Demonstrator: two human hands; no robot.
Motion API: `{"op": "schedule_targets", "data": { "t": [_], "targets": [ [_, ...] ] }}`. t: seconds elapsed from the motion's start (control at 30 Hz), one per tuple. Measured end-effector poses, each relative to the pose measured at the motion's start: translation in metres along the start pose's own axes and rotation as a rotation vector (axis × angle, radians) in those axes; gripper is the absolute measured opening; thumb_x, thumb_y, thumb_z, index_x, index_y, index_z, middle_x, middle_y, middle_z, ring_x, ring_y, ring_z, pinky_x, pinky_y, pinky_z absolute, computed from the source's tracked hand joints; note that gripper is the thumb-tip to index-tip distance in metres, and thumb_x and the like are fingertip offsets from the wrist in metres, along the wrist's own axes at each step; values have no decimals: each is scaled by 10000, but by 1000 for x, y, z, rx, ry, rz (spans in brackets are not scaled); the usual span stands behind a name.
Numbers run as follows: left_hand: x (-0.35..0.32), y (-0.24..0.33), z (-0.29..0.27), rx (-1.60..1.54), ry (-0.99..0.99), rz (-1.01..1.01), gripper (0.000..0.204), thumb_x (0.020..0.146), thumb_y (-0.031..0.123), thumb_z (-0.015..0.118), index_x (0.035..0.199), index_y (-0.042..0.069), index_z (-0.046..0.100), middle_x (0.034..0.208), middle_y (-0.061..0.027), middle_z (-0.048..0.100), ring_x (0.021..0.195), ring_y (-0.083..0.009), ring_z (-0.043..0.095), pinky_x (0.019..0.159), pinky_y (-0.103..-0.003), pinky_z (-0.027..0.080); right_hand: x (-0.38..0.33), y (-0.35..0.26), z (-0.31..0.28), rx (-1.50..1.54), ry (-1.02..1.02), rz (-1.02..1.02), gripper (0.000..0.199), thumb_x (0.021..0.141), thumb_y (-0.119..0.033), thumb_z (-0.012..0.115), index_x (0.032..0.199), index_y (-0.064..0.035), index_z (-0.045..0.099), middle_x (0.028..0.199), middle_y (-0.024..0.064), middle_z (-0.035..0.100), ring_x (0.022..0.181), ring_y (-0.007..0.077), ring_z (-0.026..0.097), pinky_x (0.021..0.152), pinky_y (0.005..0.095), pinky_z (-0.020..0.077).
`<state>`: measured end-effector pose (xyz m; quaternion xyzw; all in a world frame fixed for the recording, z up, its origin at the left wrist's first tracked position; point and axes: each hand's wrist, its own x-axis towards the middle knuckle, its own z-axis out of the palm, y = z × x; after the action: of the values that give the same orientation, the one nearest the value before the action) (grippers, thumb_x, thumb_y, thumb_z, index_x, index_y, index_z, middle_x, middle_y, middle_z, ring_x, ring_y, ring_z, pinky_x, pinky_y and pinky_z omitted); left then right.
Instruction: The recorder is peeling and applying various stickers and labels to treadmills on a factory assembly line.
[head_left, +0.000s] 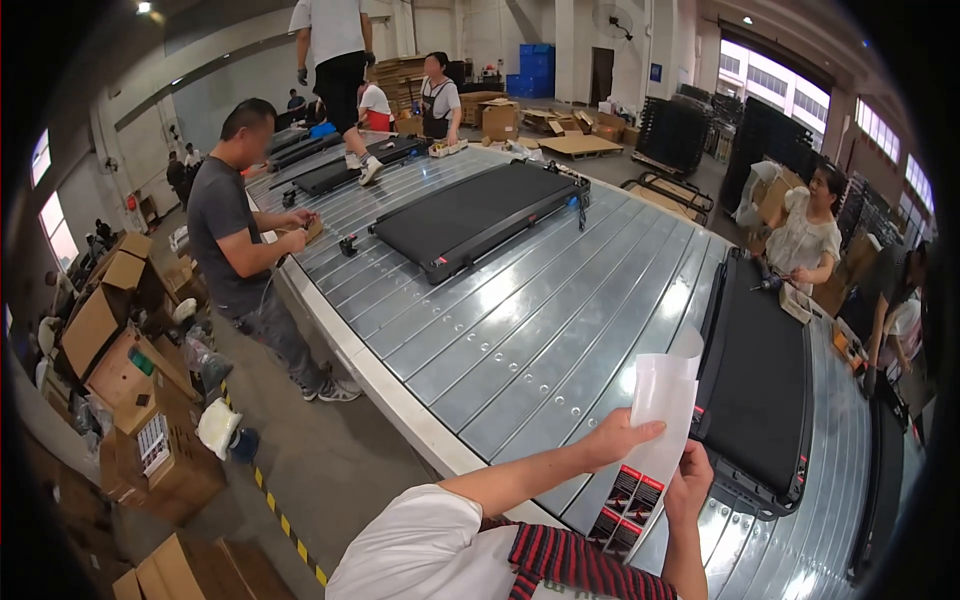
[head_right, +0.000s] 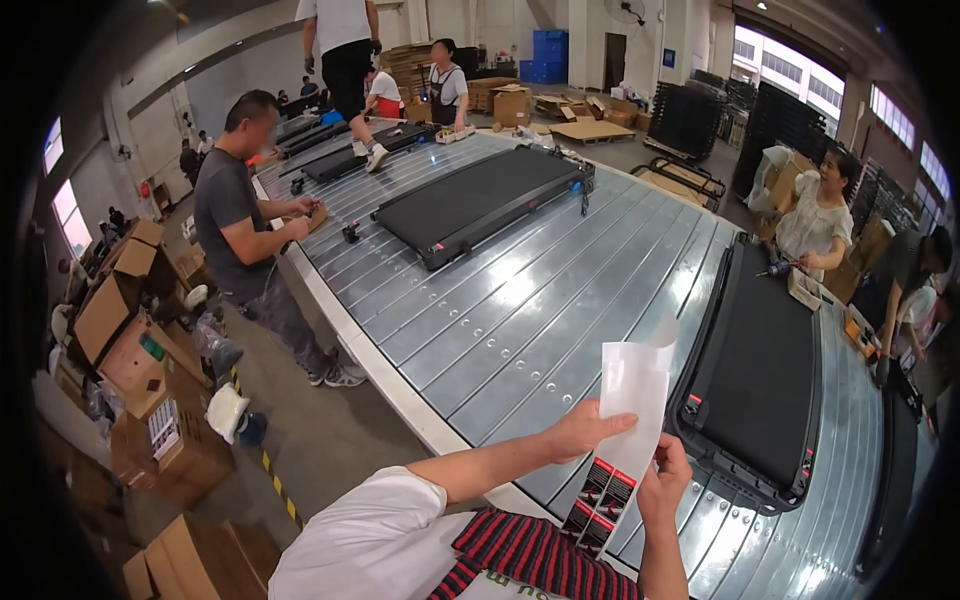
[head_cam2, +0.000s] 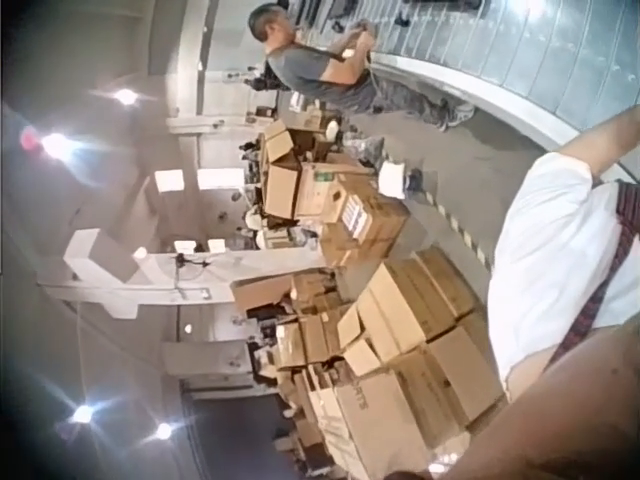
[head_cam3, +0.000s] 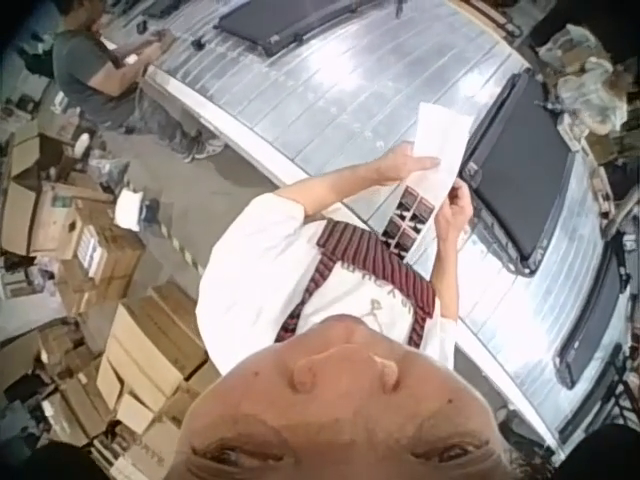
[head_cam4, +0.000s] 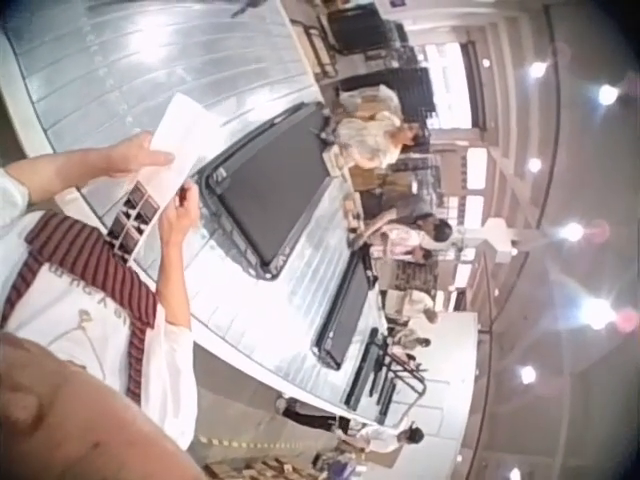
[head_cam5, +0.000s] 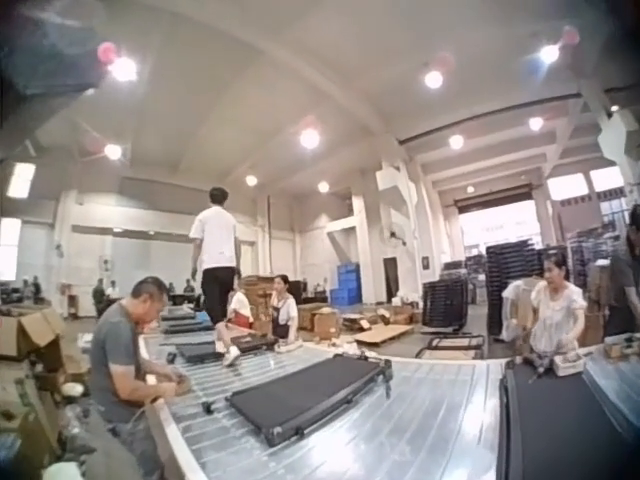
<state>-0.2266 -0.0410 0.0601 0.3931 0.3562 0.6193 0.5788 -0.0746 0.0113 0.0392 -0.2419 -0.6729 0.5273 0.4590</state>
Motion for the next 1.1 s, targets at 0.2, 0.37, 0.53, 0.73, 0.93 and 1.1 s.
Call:
{"op": "schedule_targets", "data": {
  "t": [0.2,0.37,0.53,0.73,0.93,1.1],
  "targets": [
    [-8,27,-16,75,-57,25,336,840,220,530,1092,1,491,986,-62,553,912,-125,517,795,-274,420,12,-7,25,-133,63,-112,130,766,-5,549,891,28,529,814,32,578,734,88,540,677,216,438],
    [-5,31,-39,21,-115,29,308,854,168,502,1113,3,478,1011,-55,543,930,-119,508,814,-269,408,22,-19,39,-2,-3,-112,115,808,-30,544,902,36,543,836,39,583,741,84,538,678,202,435],
    [-11,28,-52,-101,-108,61,292,853,130,487,1119,11,476,1031,-53,537,949,-123,504,825,-276,405,29,-10,48,32,-19,-51,121,812,-47,551,896,40,552,821,42,587,738,78,536,673,200,433],
    [-21,30,-50,-25,54,130,320,839,152,506,1122,6,471,1033,-64,541,950,-126,506,823,-285,415,38,2,35,181,4,11,93,817,-81,550,835,11,549,766,28,571,653,69,519,601,191,419],
    [6,6,-62,278,445,171,317,838,224,510,1041,-19,525,900,-78,595,812,-124,549,718,-281,447,37,-16,1,70,379,-82,80,838,-83,503,790,-25,528,709,-9,529,614,67,474,562,202,396],
    [24,-24,-32,567,62,457,232,778,217,577,871,4,579,745,-42,602,710,-122,548,657,-278,447,27,-27,29,-611,-77,-464,143,685,-30,626,815,-7,572,756,111,577,653,214,567,575,266,456]
  ]
}}
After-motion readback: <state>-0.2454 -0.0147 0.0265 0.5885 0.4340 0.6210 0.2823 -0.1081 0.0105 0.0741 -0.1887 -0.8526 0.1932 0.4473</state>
